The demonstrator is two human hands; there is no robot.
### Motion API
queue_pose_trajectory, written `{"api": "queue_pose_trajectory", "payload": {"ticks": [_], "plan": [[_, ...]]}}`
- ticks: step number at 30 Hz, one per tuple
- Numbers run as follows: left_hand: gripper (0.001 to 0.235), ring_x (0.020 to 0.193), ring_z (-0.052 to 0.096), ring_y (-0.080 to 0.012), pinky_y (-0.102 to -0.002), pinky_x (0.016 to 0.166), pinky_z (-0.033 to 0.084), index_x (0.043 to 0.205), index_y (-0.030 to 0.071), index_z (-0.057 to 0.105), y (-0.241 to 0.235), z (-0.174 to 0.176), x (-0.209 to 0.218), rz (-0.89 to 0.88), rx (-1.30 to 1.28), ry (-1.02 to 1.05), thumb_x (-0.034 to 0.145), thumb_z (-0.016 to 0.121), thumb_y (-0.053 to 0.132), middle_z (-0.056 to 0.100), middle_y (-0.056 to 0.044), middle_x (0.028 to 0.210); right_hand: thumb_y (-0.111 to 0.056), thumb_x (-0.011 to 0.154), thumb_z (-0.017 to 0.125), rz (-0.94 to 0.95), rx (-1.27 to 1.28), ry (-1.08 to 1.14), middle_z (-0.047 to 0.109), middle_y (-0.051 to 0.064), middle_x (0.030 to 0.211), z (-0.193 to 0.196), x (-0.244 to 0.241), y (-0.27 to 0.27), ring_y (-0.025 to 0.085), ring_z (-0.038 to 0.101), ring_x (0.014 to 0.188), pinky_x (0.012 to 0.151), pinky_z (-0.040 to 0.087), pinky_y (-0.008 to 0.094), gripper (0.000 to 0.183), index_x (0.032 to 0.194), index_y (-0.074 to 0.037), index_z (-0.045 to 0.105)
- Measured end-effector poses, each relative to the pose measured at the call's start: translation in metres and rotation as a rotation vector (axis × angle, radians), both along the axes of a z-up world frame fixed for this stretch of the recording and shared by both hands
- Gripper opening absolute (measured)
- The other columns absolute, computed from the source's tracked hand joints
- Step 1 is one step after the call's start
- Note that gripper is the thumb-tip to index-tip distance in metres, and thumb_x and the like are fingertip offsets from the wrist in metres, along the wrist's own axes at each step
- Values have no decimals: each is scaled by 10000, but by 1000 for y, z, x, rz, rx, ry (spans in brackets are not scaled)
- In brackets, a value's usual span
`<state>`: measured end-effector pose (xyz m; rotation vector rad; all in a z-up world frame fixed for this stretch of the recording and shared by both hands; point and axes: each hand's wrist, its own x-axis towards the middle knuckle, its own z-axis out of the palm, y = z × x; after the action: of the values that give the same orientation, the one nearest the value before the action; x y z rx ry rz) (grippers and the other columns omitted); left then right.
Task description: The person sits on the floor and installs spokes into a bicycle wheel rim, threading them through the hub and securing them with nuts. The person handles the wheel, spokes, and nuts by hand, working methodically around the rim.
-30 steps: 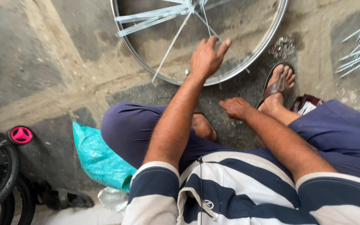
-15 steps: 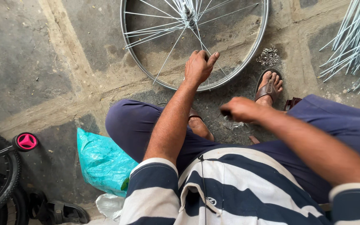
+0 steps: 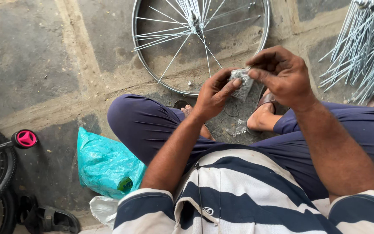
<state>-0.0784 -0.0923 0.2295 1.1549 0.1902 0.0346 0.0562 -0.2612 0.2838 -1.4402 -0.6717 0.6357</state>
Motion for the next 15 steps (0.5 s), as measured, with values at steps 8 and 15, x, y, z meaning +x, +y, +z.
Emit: {"api": "queue_pose_trajectory", "payload": {"ticks": [8,15], "plan": [[342,1161,634,-124,-288,1016,526,1376,44,634,-13,19,-13,152,76,-103,1100,625,246,696,-65,1237,-107,989,769,-19,-132,-63,733,14,947,9,-9,-10,60,646,853,723,525,200,115,1063,-21,747],[278,1111,624,-107,-269,989,498,1340,20,684,-24,29,-14,194,11,-120,1126,624,187,712,-53,1163,-140,935,816,-49,-149,-395,676,19,902,26,-22,-9,60,617,797,688,509,214,211,1043,-10,690]]}}
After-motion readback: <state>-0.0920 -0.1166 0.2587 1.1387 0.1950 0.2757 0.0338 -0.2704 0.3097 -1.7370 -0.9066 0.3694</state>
